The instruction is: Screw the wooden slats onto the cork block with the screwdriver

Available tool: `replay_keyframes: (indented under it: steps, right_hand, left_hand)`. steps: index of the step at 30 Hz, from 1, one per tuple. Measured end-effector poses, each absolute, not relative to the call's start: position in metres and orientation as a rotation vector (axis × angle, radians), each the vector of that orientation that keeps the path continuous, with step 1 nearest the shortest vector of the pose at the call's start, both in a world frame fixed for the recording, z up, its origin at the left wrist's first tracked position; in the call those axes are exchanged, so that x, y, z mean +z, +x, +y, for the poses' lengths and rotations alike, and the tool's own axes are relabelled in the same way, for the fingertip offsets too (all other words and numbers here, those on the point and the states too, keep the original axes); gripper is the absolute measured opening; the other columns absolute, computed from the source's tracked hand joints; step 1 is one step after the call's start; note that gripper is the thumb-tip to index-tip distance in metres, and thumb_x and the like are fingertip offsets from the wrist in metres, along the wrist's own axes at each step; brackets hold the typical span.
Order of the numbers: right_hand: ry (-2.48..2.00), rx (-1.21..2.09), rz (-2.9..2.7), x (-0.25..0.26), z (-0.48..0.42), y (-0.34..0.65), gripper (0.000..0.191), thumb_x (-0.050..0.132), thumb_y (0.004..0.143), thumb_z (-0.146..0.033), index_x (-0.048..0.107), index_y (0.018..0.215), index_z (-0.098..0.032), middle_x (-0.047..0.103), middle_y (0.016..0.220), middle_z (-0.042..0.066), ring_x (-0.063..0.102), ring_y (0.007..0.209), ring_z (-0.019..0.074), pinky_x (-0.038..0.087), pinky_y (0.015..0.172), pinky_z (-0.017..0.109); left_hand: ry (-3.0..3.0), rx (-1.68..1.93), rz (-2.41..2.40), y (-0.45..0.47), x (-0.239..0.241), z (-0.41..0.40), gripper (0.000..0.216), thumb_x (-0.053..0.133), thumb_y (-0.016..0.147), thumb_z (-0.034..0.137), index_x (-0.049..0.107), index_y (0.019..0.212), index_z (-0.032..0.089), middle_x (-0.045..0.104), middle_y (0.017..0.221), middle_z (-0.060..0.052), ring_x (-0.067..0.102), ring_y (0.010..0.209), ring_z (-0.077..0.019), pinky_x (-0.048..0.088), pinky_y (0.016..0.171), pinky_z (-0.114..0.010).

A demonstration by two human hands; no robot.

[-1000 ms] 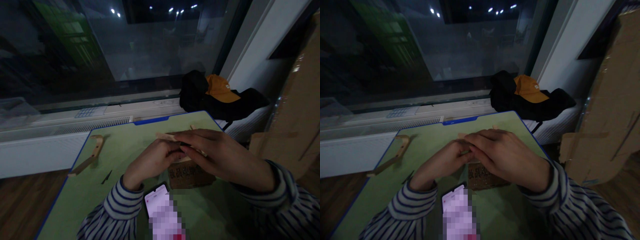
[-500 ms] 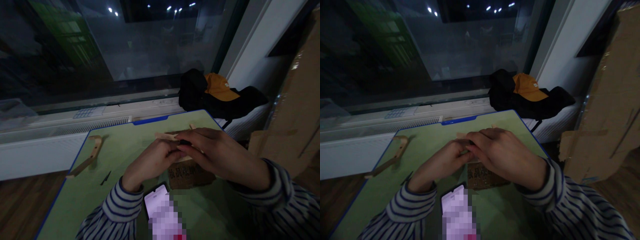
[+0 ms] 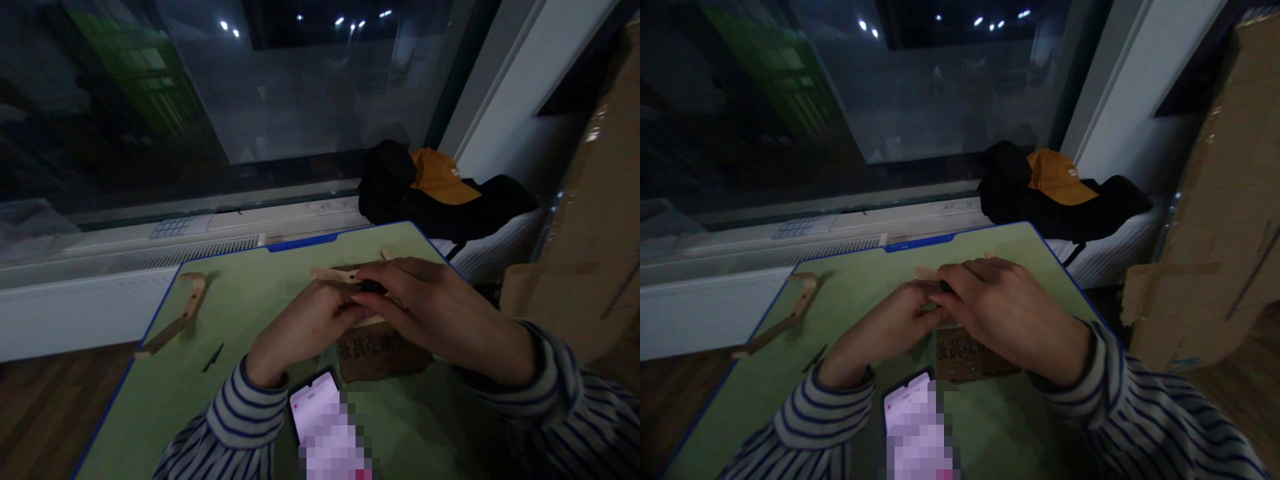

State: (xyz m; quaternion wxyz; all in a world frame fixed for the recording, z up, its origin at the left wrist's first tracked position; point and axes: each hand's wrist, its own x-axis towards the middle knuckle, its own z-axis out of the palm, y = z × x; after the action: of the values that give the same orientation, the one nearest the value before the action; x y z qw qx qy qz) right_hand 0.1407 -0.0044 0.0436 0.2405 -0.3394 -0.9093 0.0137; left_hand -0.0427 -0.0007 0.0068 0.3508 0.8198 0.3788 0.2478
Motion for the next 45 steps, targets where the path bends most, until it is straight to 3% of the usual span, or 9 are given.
replay_keyframes:
  steps: [5, 11, 15, 24, 27, 32, 38, 45]
  right_hand:
    - [-0.938, 0.039, -2.485, 0.0447, -0.0043, 0.1405, 0.018, 0.053, 0.091, -0.027, 0.058, 0.105, -0.017, 0.069, 0.091, 0.006, 0.066, 0.082, 0.0196, 0.051, 0.074, 0.033]
    - [-0.949, 0.100, -2.493, 0.0453, -0.0050, 0.1399, 0.020, 0.053, 0.090, -0.026, 0.055, 0.109, -0.017, 0.069, 0.099, 0.006, 0.065, 0.090, 0.0209, 0.050, 0.085, 0.038]
    - [-0.942, 0.100, -2.476, 0.0455, -0.0058, 0.1403, 0.021, 0.054, 0.090, -0.025, 0.055, 0.110, -0.018, 0.069, 0.100, 0.007, 0.065, 0.091, 0.0203, 0.050, 0.084, 0.037]
    - [-0.950, 0.118, -2.488, 0.0434, -0.0044, 0.1412, 0.027, 0.051, 0.092, -0.029, 0.052, 0.118, -0.022, 0.068, 0.103, 0.004, 0.065, 0.092, 0.0181, 0.051, 0.082, 0.035]
    - [-0.919, 0.148, -2.528, 0.0436, -0.0031, 0.1413, 0.035, 0.048, 0.093, -0.027, 0.047, 0.128, -0.023, 0.065, 0.114, 0.004, 0.062, 0.100, 0.0171, 0.049, 0.089, 0.035]
    - [-0.872, 0.186, -2.568, 0.0447, -0.0042, 0.1423, 0.037, 0.045, 0.094, -0.021, 0.047, 0.131, -0.024, 0.059, 0.128, 0.002, 0.056, 0.113, 0.0144, 0.044, 0.097, 0.034]
    - [-0.857, 0.148, -2.540, 0.0454, -0.0059, 0.1438, 0.030, 0.048, 0.093, -0.021, 0.052, 0.123, -0.022, 0.063, 0.121, 0.002, 0.058, 0.109, 0.0140, 0.046, 0.096, 0.034]
    - [-0.860, 0.087, -2.526, 0.0450, -0.0044, 0.1427, 0.026, 0.049, 0.093, -0.024, 0.055, 0.118, -0.020, 0.067, 0.111, 0.005, 0.063, 0.100, 0.0171, 0.051, 0.087, 0.036]
  left_hand:
    - [2.128, 0.674, 0.971, -0.0430, 0.0060, -0.0009, 0.018, 0.053, 0.089, 0.018, 0.068, 0.099, 0.021, 0.071, 0.103, 0.000, 0.065, 0.088, -0.0142, 0.048, 0.084, -0.028]
    - [2.103, 0.699, 0.971, -0.0400, 0.0078, -0.0024, 0.014, 0.057, 0.087, 0.019, 0.069, 0.094, 0.021, 0.073, 0.100, 0.003, 0.065, 0.082, -0.0127, 0.048, 0.083, -0.026]
    - [2.098, 0.659, 0.978, -0.0405, 0.0062, -0.0016, 0.019, 0.052, 0.090, 0.018, 0.068, 0.100, 0.021, 0.070, 0.111, 0.000, 0.066, 0.086, -0.0136, 0.049, 0.083, -0.028]
    - [2.126, 0.680, 0.952, -0.0411, 0.0046, -0.0008, 0.021, 0.050, 0.091, 0.017, 0.065, 0.105, 0.019, 0.068, 0.113, -0.003, 0.063, 0.099, -0.0167, 0.050, 0.086, -0.029]
    - [2.132, 0.663, 0.957, -0.0419, 0.0038, -0.0003, 0.020, 0.049, 0.091, 0.017, 0.066, 0.101, 0.017, 0.069, 0.109, -0.005, 0.063, 0.101, -0.0183, 0.050, 0.088, -0.031]
    - [2.128, 0.639, 0.909, -0.0426, 0.0039, 0.0003, 0.023, 0.047, 0.093, 0.017, 0.064, 0.108, 0.016, 0.064, 0.122, -0.007, 0.056, 0.116, -0.0181, 0.046, 0.096, -0.032]
    - [2.199, 0.622, 0.926, -0.0416, 0.0057, -0.0008, 0.021, 0.045, 0.093, 0.017, 0.066, 0.100, 0.017, 0.068, 0.112, -0.006, 0.061, 0.105, -0.0179, 0.046, 0.094, -0.034]
    - [2.210, 0.624, 0.954, -0.0399, 0.0069, -0.0010, 0.025, 0.045, 0.092, 0.013, 0.063, 0.109, 0.018, 0.064, 0.119, -0.005, 0.056, 0.114, -0.0185, 0.043, 0.100, -0.035]
